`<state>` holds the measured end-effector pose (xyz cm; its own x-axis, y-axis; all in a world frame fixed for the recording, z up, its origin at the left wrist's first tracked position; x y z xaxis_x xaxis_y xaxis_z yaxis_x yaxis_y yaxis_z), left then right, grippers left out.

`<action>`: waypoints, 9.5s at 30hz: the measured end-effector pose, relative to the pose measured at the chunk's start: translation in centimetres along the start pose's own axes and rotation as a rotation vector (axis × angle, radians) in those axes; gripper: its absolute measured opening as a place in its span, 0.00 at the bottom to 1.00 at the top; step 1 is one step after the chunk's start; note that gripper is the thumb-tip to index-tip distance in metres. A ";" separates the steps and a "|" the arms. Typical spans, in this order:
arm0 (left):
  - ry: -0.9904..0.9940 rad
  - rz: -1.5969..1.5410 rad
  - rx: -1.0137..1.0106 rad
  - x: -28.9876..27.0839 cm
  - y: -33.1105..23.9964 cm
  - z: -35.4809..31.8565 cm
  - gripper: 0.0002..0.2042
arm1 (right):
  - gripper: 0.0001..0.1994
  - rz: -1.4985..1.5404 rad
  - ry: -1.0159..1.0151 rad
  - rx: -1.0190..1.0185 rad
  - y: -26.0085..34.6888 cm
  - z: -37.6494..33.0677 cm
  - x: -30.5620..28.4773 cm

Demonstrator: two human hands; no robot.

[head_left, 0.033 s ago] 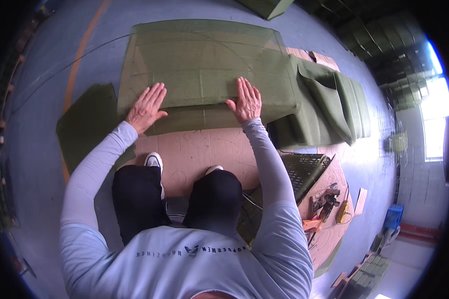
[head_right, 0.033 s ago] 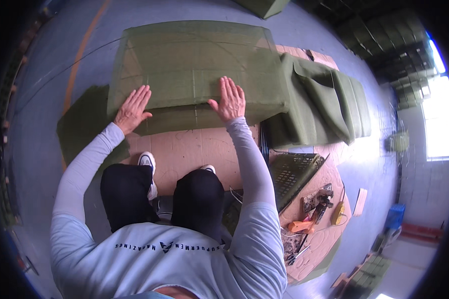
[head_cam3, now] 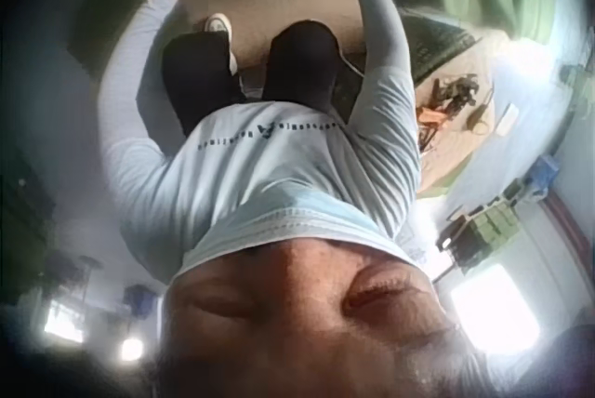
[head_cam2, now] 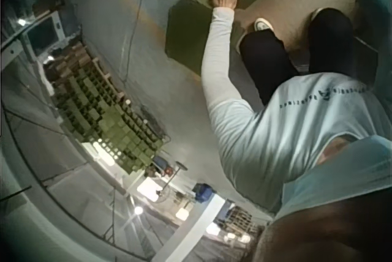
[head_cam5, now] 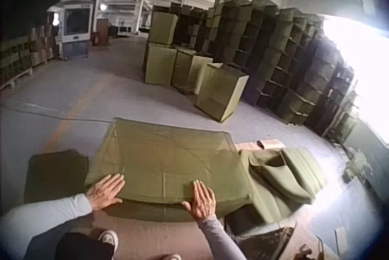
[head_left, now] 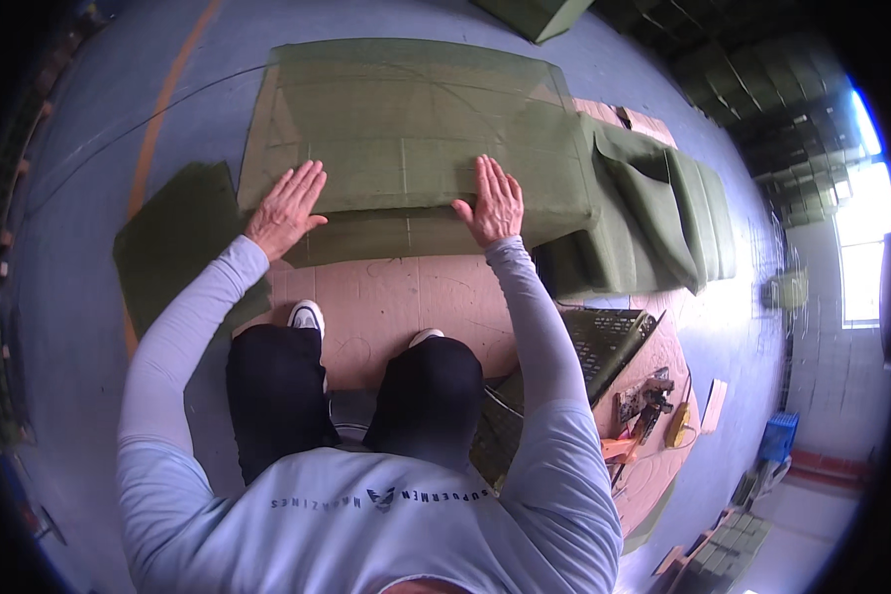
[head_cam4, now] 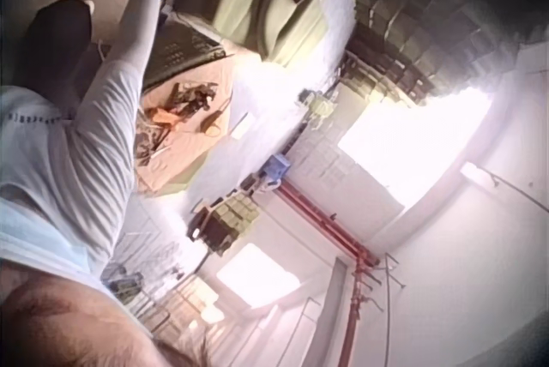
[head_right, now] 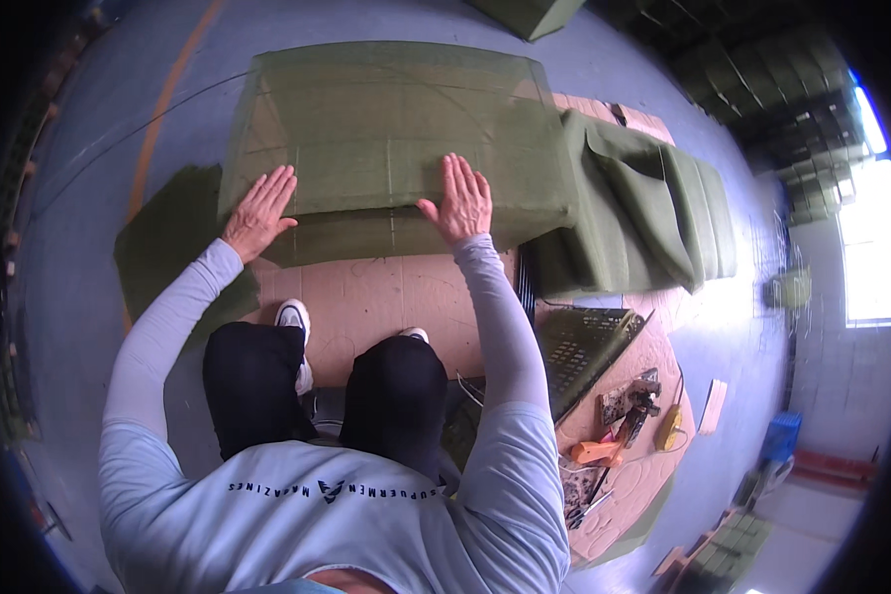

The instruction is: The recorder is assembling a wire basket by lining the frame with fabric and securing it using a hot glue gun.

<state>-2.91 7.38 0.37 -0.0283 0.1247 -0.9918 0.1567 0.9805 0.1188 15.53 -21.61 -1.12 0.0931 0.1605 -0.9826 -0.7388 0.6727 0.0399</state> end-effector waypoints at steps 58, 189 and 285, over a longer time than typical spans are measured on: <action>-0.161 -0.047 0.056 0.9 0.5 1.1 0.33 | 0.33 -0.075 0.113 -0.515 12.7 5.1 -0.1; -0.209 -0.160 0.216 -2.8 -5.6 7.0 0.40 | 0.40 0.062 -0.151 0.168 -1.0 -5.7 -2.9; -0.130 0.027 0.232 -1.2 -14.3 12.3 0.42 | 0.45 -0.067 -0.102 0.275 -3.9 -10.2 -0.7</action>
<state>7.00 -8.66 -0.74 0.1034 0.1151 -0.9880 0.3782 0.9141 0.1461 11.52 -31.71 -2.42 0.2122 0.1711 -0.9621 -0.5213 0.8526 0.0367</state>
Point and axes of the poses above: each hand's wrist, its own z-axis towards the middle knuckle, its own x-axis out of the palm, y = z × x, the point moved 3 cm from there along z, towards the middle knuckle, and after that the axes turned 15 degrees about y, right-handed, at the moved point
